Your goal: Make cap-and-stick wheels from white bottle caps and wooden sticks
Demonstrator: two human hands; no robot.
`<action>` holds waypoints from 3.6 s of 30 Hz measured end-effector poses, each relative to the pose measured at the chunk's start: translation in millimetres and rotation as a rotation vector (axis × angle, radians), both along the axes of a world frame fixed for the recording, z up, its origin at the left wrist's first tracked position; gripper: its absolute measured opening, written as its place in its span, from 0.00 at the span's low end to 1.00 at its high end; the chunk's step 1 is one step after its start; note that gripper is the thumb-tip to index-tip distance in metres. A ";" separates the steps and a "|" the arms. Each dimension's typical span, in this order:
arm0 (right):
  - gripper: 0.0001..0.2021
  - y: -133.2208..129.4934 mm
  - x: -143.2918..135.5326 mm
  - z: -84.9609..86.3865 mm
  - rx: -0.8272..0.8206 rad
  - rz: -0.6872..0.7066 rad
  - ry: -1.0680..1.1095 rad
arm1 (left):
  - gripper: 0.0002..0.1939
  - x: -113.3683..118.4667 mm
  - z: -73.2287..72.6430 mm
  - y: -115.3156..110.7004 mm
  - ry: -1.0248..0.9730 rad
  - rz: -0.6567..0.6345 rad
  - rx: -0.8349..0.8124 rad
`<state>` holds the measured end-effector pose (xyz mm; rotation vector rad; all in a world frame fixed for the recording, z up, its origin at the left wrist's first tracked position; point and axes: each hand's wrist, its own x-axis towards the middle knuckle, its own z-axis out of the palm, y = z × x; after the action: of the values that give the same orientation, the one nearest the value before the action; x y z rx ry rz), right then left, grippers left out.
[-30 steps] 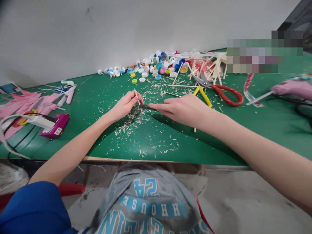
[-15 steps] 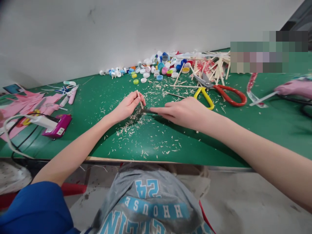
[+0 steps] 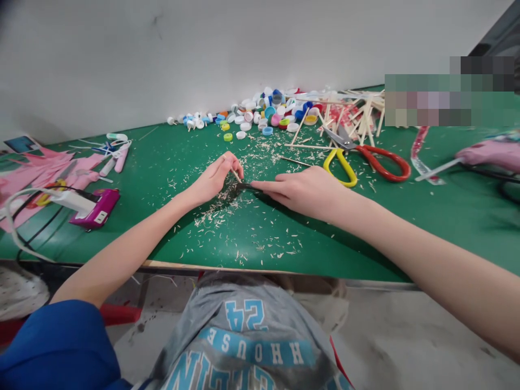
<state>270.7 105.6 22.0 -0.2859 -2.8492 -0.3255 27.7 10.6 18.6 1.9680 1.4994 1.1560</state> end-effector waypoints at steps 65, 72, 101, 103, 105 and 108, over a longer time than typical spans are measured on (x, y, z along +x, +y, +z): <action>0.22 -4.8 -4.6 7.2 0.020 0.028 0.124 | 0.30 -2.0 6.7 -0.7 0.292 0.143 -0.045; 0.22 -4.8 -2.7 3.3 -0.161 0.107 0.007 | 0.34 0.3 7.6 -1.7 0.292 0.128 -0.023; 0.23 -8.2 -4.6 7.8 0.047 0.061 0.043 | 0.34 -2.3 11.9 -2.8 0.402 0.102 0.085; 0.22 -7.7 -5.1 8.4 0.025 0.067 0.002 | 0.34 -2.5 11.5 -2.7 0.391 0.101 0.086; 0.22 -7.1 -5.4 8.4 0.016 0.037 0.020 | 0.34 -2.3 11.1 -2.5 0.383 0.101 0.087; 0.23 -7.3 -5.7 7.4 -0.008 0.021 0.049 | 0.35 -1.8 10.8 -2.1 0.391 0.099 0.085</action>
<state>265.0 98.3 29.4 -0.2614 -2.8041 -0.2995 25.9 8.5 29.4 2.3009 1.7806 0.9204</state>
